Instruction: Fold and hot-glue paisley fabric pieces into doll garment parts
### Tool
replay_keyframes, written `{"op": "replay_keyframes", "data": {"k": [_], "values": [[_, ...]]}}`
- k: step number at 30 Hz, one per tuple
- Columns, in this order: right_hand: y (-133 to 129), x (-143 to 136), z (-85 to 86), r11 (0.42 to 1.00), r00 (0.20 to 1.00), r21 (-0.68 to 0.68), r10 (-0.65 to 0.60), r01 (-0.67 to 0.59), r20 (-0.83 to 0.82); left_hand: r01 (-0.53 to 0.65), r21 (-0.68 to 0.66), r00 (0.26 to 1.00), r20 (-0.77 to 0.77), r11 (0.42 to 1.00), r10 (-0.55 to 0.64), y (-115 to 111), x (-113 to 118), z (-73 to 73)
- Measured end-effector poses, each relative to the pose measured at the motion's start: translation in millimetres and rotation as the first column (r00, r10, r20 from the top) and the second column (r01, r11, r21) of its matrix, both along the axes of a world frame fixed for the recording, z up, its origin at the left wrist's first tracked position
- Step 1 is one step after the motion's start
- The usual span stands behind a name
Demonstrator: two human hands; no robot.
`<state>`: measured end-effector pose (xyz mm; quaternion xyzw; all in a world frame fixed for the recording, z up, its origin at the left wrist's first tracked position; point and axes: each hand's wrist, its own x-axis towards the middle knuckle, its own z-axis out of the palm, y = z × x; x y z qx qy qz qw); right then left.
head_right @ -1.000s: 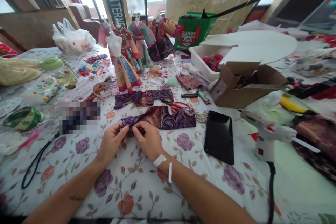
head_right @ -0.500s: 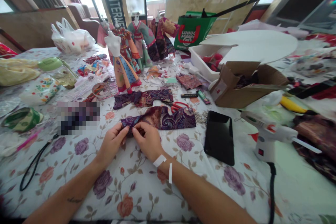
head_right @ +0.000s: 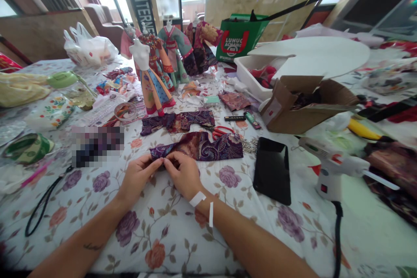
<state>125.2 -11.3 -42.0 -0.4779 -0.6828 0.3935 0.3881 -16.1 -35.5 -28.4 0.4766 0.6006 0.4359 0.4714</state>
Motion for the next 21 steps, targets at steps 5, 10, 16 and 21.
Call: {"op": "replay_keyframes", "data": {"k": [5,10,16,21], "values": [[0,6,1.3,0.996,1.000,0.085,0.010,-0.011,0.019,-0.020,0.014,0.998,0.063,1.000,0.019,3,-7,-1.2],[15,23,11.5,0.790,0.961,0.609,-0.113,-0.069,0.254,0.063,-0.068,0.974,0.220,0.996,-0.047,10,-17,2.6],[44,19,21.8,0.568,0.782,0.663,-0.054,-0.487,0.621,0.071,0.012,0.985,0.155,0.997,-0.072,19,-32,1.5],[53,6,10.4,0.598,0.727,0.565,0.042,-0.568,0.686,0.053,0.194,0.998,-0.056,0.980,-0.043,24,-38,-2.1]]}}
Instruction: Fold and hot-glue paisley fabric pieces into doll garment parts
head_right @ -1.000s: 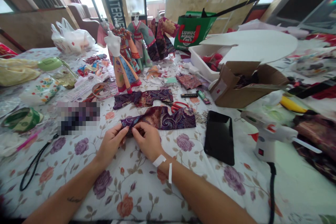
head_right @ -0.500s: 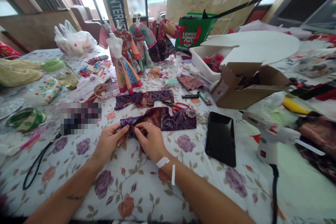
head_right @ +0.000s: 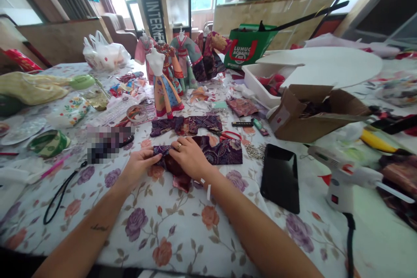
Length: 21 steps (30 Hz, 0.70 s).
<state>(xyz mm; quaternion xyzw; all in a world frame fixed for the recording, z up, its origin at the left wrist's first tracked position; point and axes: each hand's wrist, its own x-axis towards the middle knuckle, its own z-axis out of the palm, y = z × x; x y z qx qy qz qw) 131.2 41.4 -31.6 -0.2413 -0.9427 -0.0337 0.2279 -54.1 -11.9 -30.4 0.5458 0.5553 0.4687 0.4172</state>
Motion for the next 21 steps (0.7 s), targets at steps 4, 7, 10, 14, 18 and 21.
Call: {"op": "replay_keyframes", "data": {"k": [4,7,10,14,18,21], "values": [[-1,-3,-7.2,0.997,0.998,-0.059,0.053,-0.052,0.024,-0.019,-0.023,0.999,-0.040,1.000,0.019,-3,1,-5.5],[-4,-3,-9.4,0.993,0.998,-0.103,0.063,-0.061,0.015,-0.044,0.005,0.990,-0.137,0.999,0.044,-7,0,-10.0],[-9,-3,-10.8,0.964,0.994,-0.256,0.042,-0.067,-0.102,-0.063,0.002,0.985,-0.159,0.998,0.063,-10,-1,-13.6],[-13,-4,-7.5,0.845,0.953,-0.527,-0.078,-0.092,-0.292,-0.087,-0.023,0.989,-0.118,0.996,0.083,-9,-2,-14.8],[-15,-7,0.4,0.759,0.946,-0.644,-0.138,-0.089,-0.293,-0.108,-0.051,0.989,-0.108,0.993,0.102,-10,0,-12.9],[-18,-9,0.5,0.772,0.955,-0.633,-0.145,-0.054,-0.259,-0.129,-0.079,0.988,-0.099,0.988,0.121,-11,1,-11.6]]}}
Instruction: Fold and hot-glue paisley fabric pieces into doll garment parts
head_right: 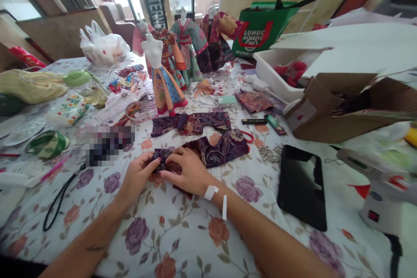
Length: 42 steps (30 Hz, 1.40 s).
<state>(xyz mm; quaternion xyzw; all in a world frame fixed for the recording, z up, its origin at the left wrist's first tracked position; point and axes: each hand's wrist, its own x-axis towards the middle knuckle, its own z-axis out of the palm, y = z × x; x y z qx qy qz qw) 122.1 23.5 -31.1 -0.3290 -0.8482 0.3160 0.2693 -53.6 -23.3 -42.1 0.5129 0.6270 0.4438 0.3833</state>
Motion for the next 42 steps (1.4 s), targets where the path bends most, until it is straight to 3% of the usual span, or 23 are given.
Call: {"op": "replay_keyframes", "data": {"k": [8,15,22,24,30,42], "values": [[-2,-7,-7.4,0.999,0.998,-0.030,-0.042,0.041,-0.043,-0.005,-0.010,0.998,-0.057,1.000,0.004,1,0,0.2],[-2,-6,-4.9,0.999,0.999,-0.012,-0.043,0.043,-0.004,0.004,-0.132,0.969,0.244,0.991,0.029,1,0,1.6],[-6,-11,-5.9,0.991,0.994,-0.079,-0.108,0.105,-0.030,0.044,-0.115,0.928,0.374,0.992,0.002,-1,6,10.2],[-7,-12,-6.6,0.987,0.990,-0.100,-0.130,0.124,-0.052,0.034,-0.066,0.944,0.331,0.997,-0.011,-2,5,8.4],[-8,-12,-11.0,0.987,0.986,-0.119,-0.125,0.112,-0.107,0.057,-0.001,0.998,0.006,0.998,-0.057,-1,-2,5.6],[-7,-10,-13.1,0.990,0.987,-0.114,-0.103,0.088,-0.127,0.091,-0.139,0.992,0.097,0.986,-0.077,0,-10,4.7]]}}
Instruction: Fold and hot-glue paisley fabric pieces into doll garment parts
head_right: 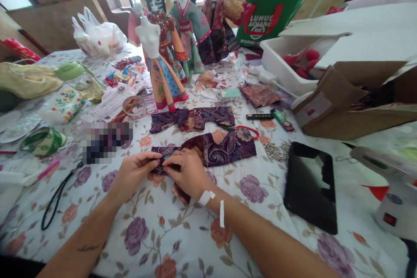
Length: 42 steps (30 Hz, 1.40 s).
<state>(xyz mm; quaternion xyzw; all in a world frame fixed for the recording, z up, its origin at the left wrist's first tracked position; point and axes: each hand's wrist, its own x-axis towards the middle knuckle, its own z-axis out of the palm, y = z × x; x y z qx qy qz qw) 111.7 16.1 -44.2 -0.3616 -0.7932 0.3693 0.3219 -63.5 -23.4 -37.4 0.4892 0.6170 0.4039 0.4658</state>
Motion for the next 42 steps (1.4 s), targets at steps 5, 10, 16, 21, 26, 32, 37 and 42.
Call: {"op": "replay_keyframes", "data": {"k": [5,10,16,21,26,32,37,42], "values": [[-4,1,-2.2,0.987,1.000,0.161,-0.012,0.014,-0.013,0.044,0.094,0.986,-0.163,0.995,-0.028,0,2,4.0],[-7,1,-3.8,0.978,1.000,0.208,0.013,-0.012,-0.002,0.110,0.153,0.964,-0.258,0.982,-0.067,0,2,7.9],[-5,1,-2.9,0.995,1.000,0.101,0.001,-0.002,0.003,0.181,0.071,0.956,-0.248,0.981,-0.159,2,-3,6.4],[-2,1,4.0,0.999,0.998,0.034,0.002,-0.005,0.069,0.152,0.048,0.951,-0.280,0.987,-0.133,0,-2,5.5],[-1,1,9.1,1.000,0.989,-0.018,0.003,0.000,0.147,0.147,0.094,0.920,-0.378,0.985,-0.101,-1,1,5.9],[0,2,11.1,0.993,0.982,-0.119,0.000,0.023,0.188,0.193,0.148,0.890,-0.442,0.970,-0.110,0,2,4.7],[-1,3,13.5,0.994,0.981,-0.110,0.014,0.007,0.191,0.199,0.154,0.862,-0.497,0.968,-0.099,0,4,4.5],[-3,2,14.6,0.996,0.973,-0.077,-0.035,0.054,0.227,0.183,0.167,0.863,-0.500,0.969,-0.077,-1,6,5.2]]}}
